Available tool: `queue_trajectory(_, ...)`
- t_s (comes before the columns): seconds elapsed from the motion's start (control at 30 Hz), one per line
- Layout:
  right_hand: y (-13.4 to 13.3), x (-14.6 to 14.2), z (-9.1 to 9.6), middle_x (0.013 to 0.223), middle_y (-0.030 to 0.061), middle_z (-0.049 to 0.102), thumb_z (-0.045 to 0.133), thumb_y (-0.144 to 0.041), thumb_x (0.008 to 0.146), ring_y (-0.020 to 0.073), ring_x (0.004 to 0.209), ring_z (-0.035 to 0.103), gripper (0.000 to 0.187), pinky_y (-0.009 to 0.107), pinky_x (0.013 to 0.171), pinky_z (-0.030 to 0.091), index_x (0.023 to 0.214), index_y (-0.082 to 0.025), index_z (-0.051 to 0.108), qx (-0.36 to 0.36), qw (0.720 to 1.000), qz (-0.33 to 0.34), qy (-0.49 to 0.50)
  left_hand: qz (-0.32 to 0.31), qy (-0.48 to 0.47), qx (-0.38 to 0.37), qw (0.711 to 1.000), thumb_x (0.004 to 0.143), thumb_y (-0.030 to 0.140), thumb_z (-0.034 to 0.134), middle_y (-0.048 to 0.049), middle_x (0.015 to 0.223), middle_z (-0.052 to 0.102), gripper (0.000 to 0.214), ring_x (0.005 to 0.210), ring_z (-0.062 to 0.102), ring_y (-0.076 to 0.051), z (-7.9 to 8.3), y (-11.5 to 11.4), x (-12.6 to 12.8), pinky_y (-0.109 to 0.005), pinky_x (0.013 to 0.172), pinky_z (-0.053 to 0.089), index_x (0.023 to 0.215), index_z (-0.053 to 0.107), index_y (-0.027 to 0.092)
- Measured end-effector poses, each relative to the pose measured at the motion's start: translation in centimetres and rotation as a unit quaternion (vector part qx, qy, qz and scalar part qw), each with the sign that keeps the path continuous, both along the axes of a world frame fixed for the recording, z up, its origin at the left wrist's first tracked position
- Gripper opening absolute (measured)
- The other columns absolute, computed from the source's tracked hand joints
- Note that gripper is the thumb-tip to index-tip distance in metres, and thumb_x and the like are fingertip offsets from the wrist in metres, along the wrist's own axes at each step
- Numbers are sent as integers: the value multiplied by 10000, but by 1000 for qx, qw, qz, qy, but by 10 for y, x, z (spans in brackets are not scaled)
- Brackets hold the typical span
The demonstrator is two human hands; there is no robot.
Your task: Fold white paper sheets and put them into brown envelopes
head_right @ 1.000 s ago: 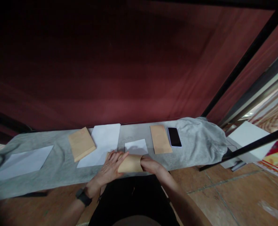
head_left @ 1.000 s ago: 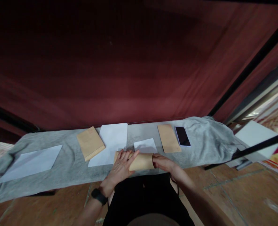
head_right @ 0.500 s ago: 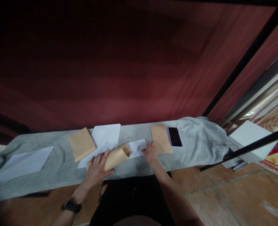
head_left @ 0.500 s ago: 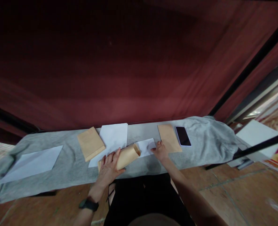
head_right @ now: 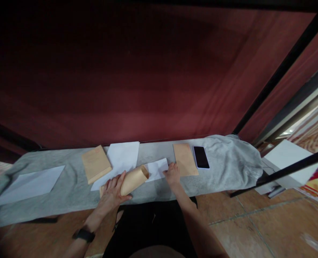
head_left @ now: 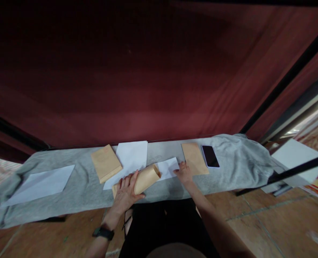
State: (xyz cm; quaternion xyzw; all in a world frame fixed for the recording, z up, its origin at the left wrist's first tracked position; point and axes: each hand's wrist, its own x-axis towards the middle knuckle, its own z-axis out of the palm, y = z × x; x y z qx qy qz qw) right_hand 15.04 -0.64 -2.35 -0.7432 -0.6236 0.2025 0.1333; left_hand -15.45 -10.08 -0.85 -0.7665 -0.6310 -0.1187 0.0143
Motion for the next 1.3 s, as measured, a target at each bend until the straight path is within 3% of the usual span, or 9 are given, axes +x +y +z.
queue_trajectory(0.17, -1, -2, 0, 1093, 151, 698, 675, -206, 805, 293, 1092, 653, 304, 347, 925, 462, 1094, -158, 593, 2, 998, -10, 66, 0, 3, 4, 1000, 726, 415, 751, -131, 1377, 501, 1106, 1289, 475, -348, -2, 0, -1, -524, 1115, 301, 1581, 67, 257)
queue_trajectory(0.33, -3, 9, 3, 858, 64, 699, 587, -229, 838, 239, 892, 685, 61, 319, 811, 505, 882, -205, 622, 22, 983, -5, 180, -1, -5, 1, 1000, 731, 415, 749, -131, 1384, 497, 1106, 1299, 464, -352, 0, -2, -1, -529, 1118, 296, 1582, 62, 252)
queue_trajectory(0.5, -7, 29, 9, 852, 62, 657, 451, -352, 907, 207, 767, 647, 195, 286, 650, 538, 955, -199, 561, 75, 944, -35, 320, -4, -1, -3, 1000, 723, 430, 763, -138, 1402, 477, 1135, 1314, 453, -356, -4, -2, -3, -537, 1130, 278, 1584, 47, 246)
queue_trajectory(0.63, -11, 30, 10, 897, 39, 646, 477, -488, 869, 190, 795, 631, 286, 285, 657, 568, 956, -223, 540, 98, 908, -38, 406, -3, -9, -1, 1000, 724, 420, 755, -137, 1426, 464, 1129, 1328, 446, -358, -8, -1, -4, -546, 1143, 253, 1584, 38, 266)
queue_trajectory(0.8, -23, 20, 6, 715, 1, 622, 570, -454, 809, 160, 627, 616, 232, 261, 560, 540, 779, -224, 571, 48, 904, 8, 424, -5, -14, 1, 1000, 716, 415, 753, -135, 1438, 455, 1135, 1341, 438, -356, -9, -1, -4, -554, 1153, 232, 1581, 33, 271)
queue_trajectory(0.97, -23, 32, 9, 518, -58, 528, 557, -313, 824, 128, 470, 555, 176, 221, 490, 458, 670, -231, 535, 3, 917, 40, 396, -11, -13, -15, 1000, 710, 415, 754, -136, 1437, 457, 1128, 1354, 430, -352, -5, -4, -2, -558, 1169, 207, 1579, 53, 258)
queue_trajectory(1.13, -16, 41, 16, 480, -71, 520, 569, -271, 822, 114, 435, 532, 203, 207, 477, 419, 628, -218, 542, -24, 923, 70, 377, -33, -10, -7, 999, 706, 421, 753, -134, 1430, 459, 1134, 1348, 435, -350, -3, -2, 0, -586, 1177, 184, 1582, 50, 264)
queue_trajectory(1.3, -19, 23, 16, 537, -49, 558, 547, -312, 851, 123, 505, 560, 235, 217, 511, 435, 647, -203, 587, -30, 924, 82, 373, -51, -12, 18, 998, 684, 445, 779, -138, 1445, 446, 1183, 1335, 440, -353, -4, 4, 11, -583, 1177, 196, 1589, 40, 254)
